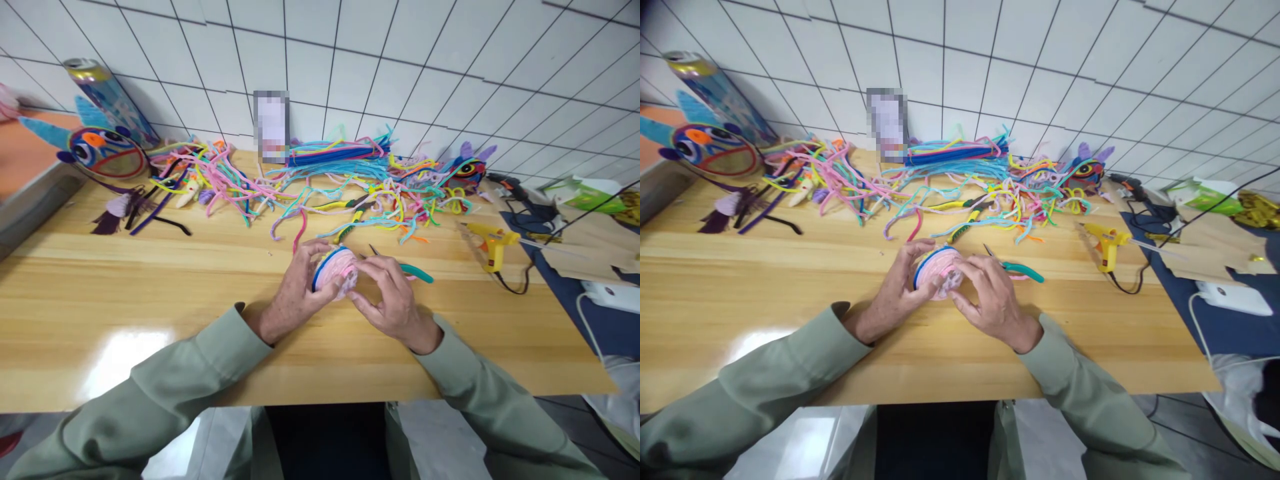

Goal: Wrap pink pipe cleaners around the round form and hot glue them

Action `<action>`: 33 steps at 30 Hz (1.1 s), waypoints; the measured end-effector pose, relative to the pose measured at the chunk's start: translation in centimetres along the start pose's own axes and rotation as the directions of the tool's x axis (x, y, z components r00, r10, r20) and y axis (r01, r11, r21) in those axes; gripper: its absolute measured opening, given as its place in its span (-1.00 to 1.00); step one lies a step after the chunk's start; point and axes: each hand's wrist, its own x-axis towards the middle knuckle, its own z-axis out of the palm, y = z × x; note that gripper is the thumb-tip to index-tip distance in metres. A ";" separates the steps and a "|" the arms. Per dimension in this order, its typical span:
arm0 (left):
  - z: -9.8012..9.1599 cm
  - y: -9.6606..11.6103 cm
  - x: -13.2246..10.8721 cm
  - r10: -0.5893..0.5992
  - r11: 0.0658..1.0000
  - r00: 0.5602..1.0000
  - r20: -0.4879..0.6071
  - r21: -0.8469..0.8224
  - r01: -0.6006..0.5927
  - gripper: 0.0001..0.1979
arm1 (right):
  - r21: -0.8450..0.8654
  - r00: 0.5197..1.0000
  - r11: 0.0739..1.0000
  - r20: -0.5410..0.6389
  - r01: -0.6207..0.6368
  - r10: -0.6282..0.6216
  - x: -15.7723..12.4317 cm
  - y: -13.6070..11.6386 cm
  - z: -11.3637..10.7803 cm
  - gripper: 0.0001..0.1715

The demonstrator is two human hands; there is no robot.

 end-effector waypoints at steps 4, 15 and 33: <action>0.0 -0.1 0.0 0.013 1.000 1.000 -0.015 0.004 -0.013 -0.55 | 0.007 1.000 1.000 -0.028 -0.008 0.008 -0.1 0.0 0.1 -0.29; -0.1 -0.2 -0.2 0.020 1.000 1.000 0.014 0.015 -0.020 -0.55 | 0.015 1.000 1.000 -0.008 0.024 -0.024 0.3 -0.2 0.2 -0.33; -0.3 0.1 -0.2 -0.028 0.999 0.999 0.042 -0.022 0.029 -0.56 | -0.010 0.999 0.999 -0.010 0.036 -0.036 0.0 -0.3 0.5 -0.29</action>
